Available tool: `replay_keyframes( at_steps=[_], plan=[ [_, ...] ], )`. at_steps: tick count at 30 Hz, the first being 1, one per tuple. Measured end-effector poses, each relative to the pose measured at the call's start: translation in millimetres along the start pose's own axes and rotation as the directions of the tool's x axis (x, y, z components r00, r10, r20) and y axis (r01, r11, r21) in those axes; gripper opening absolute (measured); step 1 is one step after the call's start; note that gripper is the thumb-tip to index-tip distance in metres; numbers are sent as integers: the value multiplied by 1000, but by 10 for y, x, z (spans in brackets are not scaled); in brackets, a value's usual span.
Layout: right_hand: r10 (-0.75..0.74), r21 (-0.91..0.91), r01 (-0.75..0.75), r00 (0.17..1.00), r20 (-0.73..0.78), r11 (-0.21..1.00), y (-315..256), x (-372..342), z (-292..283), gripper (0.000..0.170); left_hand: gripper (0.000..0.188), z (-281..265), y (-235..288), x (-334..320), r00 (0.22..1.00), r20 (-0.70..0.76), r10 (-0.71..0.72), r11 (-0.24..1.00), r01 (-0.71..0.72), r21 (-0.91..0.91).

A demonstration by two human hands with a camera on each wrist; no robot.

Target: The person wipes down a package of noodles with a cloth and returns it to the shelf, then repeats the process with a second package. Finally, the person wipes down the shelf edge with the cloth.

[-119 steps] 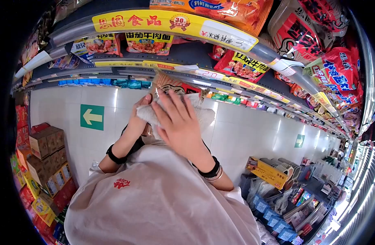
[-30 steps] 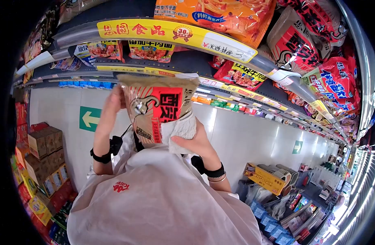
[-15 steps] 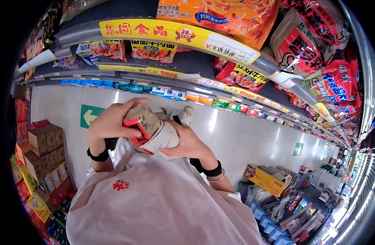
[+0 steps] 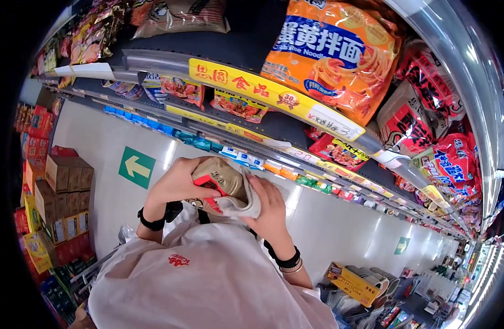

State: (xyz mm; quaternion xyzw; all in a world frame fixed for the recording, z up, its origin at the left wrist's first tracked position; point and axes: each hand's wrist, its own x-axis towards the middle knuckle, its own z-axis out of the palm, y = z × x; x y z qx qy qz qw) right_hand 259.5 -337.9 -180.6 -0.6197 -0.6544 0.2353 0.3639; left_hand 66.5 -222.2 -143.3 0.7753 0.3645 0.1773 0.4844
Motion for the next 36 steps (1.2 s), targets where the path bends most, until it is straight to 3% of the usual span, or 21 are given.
replay_keyframes(
  at_steps=[3,9,10,11,12,14,15,16,18,19,20,22,27,30,32,34,36],
  plan=[
    [-117,-179,127,991,62,976,-159,50,70,88,56,-7,34,-12,1000,25,14,1000,-15,19],
    [-123,-164,119,992,-16,979,-376,261,102,93,55,36,74,-30,999,-34,31,999,-31,-6],
    [-134,-176,122,989,-60,977,-412,279,120,93,54,68,70,-28,996,-57,-67,998,67,-2],
    [-120,-192,99,988,-100,976,-450,281,162,86,53,98,51,-30,983,-79,-164,986,165,-1],
    [-124,-192,103,987,-98,976,-488,287,210,86,53,127,10,-33,983,-83,-164,986,164,-1],
    [-272,-426,180,948,-165,887,-559,300,298,75,47,218,-124,-16,963,-168,-210,938,150,-313],
    [-257,-423,177,956,-139,889,-597,281,338,63,40,270,-202,-3,948,-221,-228,920,136,-367],
    [-258,-424,178,956,-139,888,-617,255,371,63,40,289,-257,8,948,-221,-227,920,134,-368],
    [-289,-517,281,955,67,809,-638,196,453,54,37,281,-298,45,881,-372,-292,845,55,-532],
    [-331,-575,304,942,60,760,-607,147,564,43,35,250,-231,53,869,-353,-347,788,65,-612],
    [-333,-575,305,941,60,759,-543,109,610,43,35,214,-204,41,869,-355,-345,789,64,-611],
    [-527,-647,430,848,51,630,-439,48,697,36,34,144,-173,3,892,-300,-337,726,43,-687],
    [-636,-581,572,762,118,578,-314,-5,564,32,33,19,-66,-46,891,-351,-288,708,-49,-704],
    [-591,-521,553,799,112,650,-287,0,517,31,33,-48,-72,7,865,-418,-279,711,-106,-695],
    [-502,-401,488,861,76,775,-288,40,505,31,34,-94,-50,39,863,-429,-266,709,-126,-694],
    [-507,-368,488,860,52,791,-322,84,491,32,34,-136,-51,70,862,-444,-243,710,-154,-687],
    [-444,-227,441,895,39,868,-340,109,477,39,34,-203,-25,84,851,-481,-212,730,-189,-657]
  ],
)
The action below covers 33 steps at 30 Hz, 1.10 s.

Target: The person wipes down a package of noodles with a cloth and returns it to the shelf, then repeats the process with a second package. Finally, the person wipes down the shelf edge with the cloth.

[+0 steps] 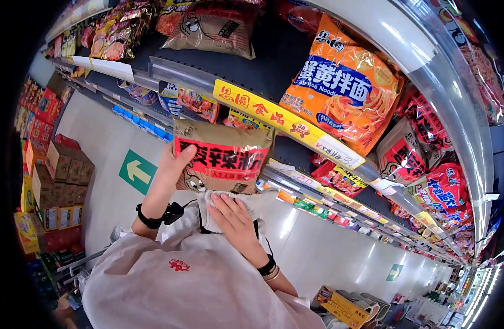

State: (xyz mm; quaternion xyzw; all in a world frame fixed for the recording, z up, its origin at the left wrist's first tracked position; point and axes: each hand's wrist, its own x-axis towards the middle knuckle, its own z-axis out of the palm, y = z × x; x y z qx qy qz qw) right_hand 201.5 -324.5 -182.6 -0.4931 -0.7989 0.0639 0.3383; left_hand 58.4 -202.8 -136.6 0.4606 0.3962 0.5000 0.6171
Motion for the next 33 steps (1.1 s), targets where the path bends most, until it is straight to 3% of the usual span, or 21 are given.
replay_keyframes(
  at_steps=[1,3,4,6,8,12,15,17,20,23,26,27,28,30,31,32,33],
  plan=[
    [-4,-1,4,1000,-1,1000,13,7,-7,39,35,-21,26,27,998,-57,-28,997,24,-69],
    [191,167,-204,978,89,965,54,10,-23,50,36,-117,53,105,987,-118,-112,969,83,-232],
    [193,168,-205,978,85,964,94,-9,-11,50,36,-145,87,134,987,-115,-112,970,83,-228],
    [392,345,-383,919,48,857,202,-76,20,57,37,-165,229,162,989,-131,-68,959,28,-281],
    [416,346,-400,909,33,848,253,-82,-24,54,38,-159,335,213,991,-130,-39,974,9,-228],
    [505,370,-470,863,1,802,308,-115,-99,46,37,-73,549,401,995,-51,-82,893,50,-448],
    [531,332,-494,847,-24,803,326,-132,-122,44,32,3,776,538,996,-89,28,896,-64,-439],
    [632,476,-550,775,-14,686,301,-121,-194,45,32,-30,869,703,998,-1,70,887,-63,-457],
    [644,476,-564,765,-5,675,308,-194,-216,43,32,-74,1086,948,979,191,75,886,22,-464],
    [655,452,-596,755,32,664,308,-287,-163,44,30,-84,1165,1311,963,239,123,909,-12,-417],
    [658,408,-621,750,63,669,332,-365,-77,44,31,-142,1221,1638,953,294,78,929,38,-369],
    [654,435,-627,749,107,646,331,-392,-44,44,25,78,1365,1526,937,343,65,927,71,-368],
    [647,459,-633,747,152,623,316,-392,-40,44,20,195,1451,1503,955,296,29,929,84,-361],
    [648,464,-651,736,195,601,282,-385,-67,44,17,-247,1292,2159,876,481,30,904,181,-387],
    [624,466,-623,761,177,628,277,-396,-45,44,15,162,1522,1751,948,316,-25,943,127,-308],
    [598,467,-594,785,160,655,274,-411,-26,43,16,-343,1336,2490,845,534,26,910,201,-362],
    [606,440,-615,775,181,655,275,-435,-13,42,18,-134,1459,2290,921,390,-7,956,121,-267]
  ],
)
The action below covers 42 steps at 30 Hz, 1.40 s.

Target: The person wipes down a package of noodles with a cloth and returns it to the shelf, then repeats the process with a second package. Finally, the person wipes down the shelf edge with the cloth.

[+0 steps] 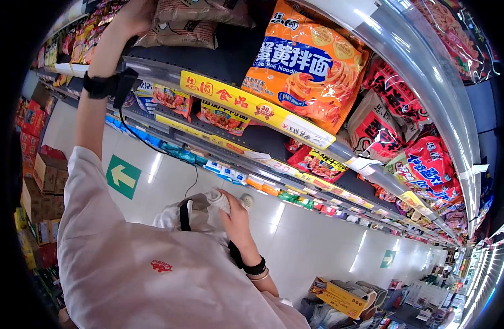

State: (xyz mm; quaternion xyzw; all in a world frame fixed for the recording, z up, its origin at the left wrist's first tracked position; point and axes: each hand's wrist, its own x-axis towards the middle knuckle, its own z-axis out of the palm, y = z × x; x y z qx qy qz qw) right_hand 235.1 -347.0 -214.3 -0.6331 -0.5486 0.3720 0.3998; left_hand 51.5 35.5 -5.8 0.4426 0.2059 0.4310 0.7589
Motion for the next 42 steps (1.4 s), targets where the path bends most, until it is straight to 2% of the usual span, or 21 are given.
replay_keyframes(
  at_steps=[1,2,4,5,7,8,10,13,16,20,22,23,25,26,28,29,31,35,39,41,42],
  plan=[
    [0,-1,0,1000,-1,1000,14,-12,1,42,20,310,42,-104,986,-160,37,991,-16,132],
    [19,-4,-19,1000,8,1000,23,-26,3,42,20,128,70,22,987,-157,36,991,-15,132],
    [40,-5,-40,999,10,999,41,-43,7,42,25,-386,154,399,966,259,24,982,26,-188],
    [35,5,-35,999,4,999,49,-51,9,42,25,-275,140,363,965,263,20,982,30,-186],
    [30,17,-29,1000,-7,999,49,-59,8,41,25,36,103,229,976,195,99,994,-107,31],
    [28,14,-28,999,-18,1000,42,-62,7,41,25,-21,98,280,975,200,95,994,-104,33],
    [29,12,-28,999,-35,1000,58,-63,5,41,24,-158,76,391,961,36,273,907,-270,323],
    [-2,-9,1,999,-50,1000,118,-64,25,41,24,-118,83,288,842,4,540,676,-436,594],
    [8,-35,-9,999,-42,999,116,-47,32,37,25,39,-27,110,685,70,725,451,-549,704],
    [30,-14,-31,998,-47,999,120,-41,17,38,25,146,-113,-41,539,155,828,274,-630,726],
    [62,15,-61,997,-49,998,126,-26,-16,39,26,150,-176,-126,510,168,844,255,-656,710],
    [54,1,-54,996,-66,999,132,-18,-60,39,26,101,-181,-194,513,174,841,256,-660,707],
    [55,-6,-56,994,-97,998,140,-12,-144,39,30,-50,-217,-357,732,82,676,447,-497,744],
    [59,-38,-65,987,-153,997,134,-8,-187,38,30,-33,-300,-408,739,94,667,450,-500,740],
    [75,-41,-86,974,-212,995,86,8,-296,38,29,27,-505,-563,710,116,695,334,-462,822],
    [211,-30,-221,957,-198,975,8,12,-365,37,29,57,-613,-641,718,134,683,334,-469,817],
    [65,-22,-74,958,-279,997,43,15,-423,36,26,124,-816,-795,581,134,802,258,-541,801],
    [81,52,-68,946,-315,996,-115,5,-588,35,22,288,-1071,-1135,632,134,763,266,-497,826],
    [143,207,-67,915,-378,976,-275,-16,-672,30,19,520,-1356,-1502,795,124,594,400,-425,812],
    [155,299,-30,901,-405,954,-281,-40,-694,28,19,639,-1471,-1620,908,209,364,508,-382,772],
    [157,408,25,900,-406,913,-366,-33,-710,26,20,699,-1527,-1656,932,264,249,476,-355,804]
  ],
)
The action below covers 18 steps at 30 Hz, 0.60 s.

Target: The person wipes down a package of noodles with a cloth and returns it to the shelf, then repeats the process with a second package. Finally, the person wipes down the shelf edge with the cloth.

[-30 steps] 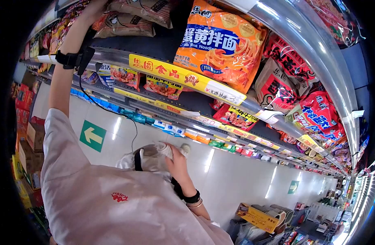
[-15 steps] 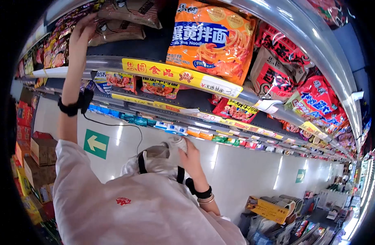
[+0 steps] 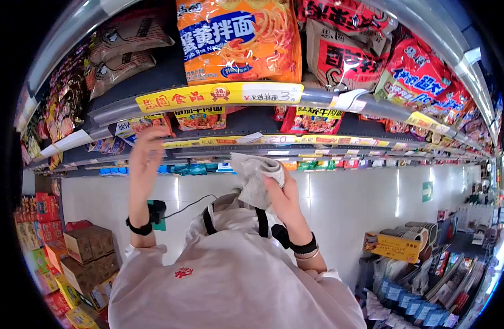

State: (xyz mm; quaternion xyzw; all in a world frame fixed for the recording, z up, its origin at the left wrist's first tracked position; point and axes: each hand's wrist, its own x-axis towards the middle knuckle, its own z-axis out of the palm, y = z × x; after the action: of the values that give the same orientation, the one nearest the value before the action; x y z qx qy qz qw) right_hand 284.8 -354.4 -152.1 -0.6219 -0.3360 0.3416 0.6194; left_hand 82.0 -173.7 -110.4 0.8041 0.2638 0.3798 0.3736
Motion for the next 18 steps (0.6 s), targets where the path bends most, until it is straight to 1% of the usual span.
replay_keyframes(
  at_steps=[1,2,3,4,5,6,7,8,9,10,12,13,14,15,16,17,18],
  plan=[
    [9,8,-9,1000,-11,1000,9,4,-5,26,21,81,26,-34,992,125,-28,999,22,49],
    [63,164,-61,998,-4,985,21,10,-25,26,24,183,16,-77,978,195,-74,997,74,3],
    [111,316,-109,994,11,942,27,23,-40,26,27,291,-11,-122,958,264,-115,991,129,-38],
    [177,433,-177,983,40,884,8,42,-47,28,27,392,-29,-168,955,273,-118,991,132,-33],
    [183,441,-180,982,37,879,-4,62,-49,28,30,488,-44,-215,938,331,-100,984,141,-104],
    [211,513,-231,973,97,827,-15,95,-49,29,33,577,-53,-255,920,384,-75,973,152,-173],
    [231,577,-280,960,159,767,-19,128,-53,29,33,669,-58,-310,918,389,-76,974,151,-167],
    [243,591,-317,948,204,741,16,156,-62,33,36,756,-55,-379,905,412,-104,955,206,-213],
    [242,597,-318,948,206,737,36,179,-44,33,39,827,-26,-421,891,435,-131,930,262,-256],
    [249,596,-321,947,203,736,54,199,-8,33,39,896,27,-434,890,437,-134,932,263,-250],
    [261,601,-330,944,202,728,96,218,46,34,38,1020,111,-447,899,396,-187,866,341,-366],
    [265,636,-332,943,202,697,114,226,61,34,38,1073,95,-451,897,398,-192,867,345,-360],
    [267,668,-331,943,201,666,127,250,58,34,38,1140,44,-455,883,370,-289,788,439,-431],
    [268,670,-333,942,203,663,152,273,39,34,37,1184,25,-447,854,349,-386,693,518,-501],
    [287,681,-366,929,232,634,182,299,12,35,27,1199,48,-404,840,329,-431,657,542,-524],
    [306,692,-399,915,262,602,207,321,-11,37,27,1204,38,-384,839,330,-434,658,545,-520],
    [308,695,-401,914,263,597,217,337,-34,37,21,1199,19,-370,840,314,-442,694,542,-474]
  ],
)
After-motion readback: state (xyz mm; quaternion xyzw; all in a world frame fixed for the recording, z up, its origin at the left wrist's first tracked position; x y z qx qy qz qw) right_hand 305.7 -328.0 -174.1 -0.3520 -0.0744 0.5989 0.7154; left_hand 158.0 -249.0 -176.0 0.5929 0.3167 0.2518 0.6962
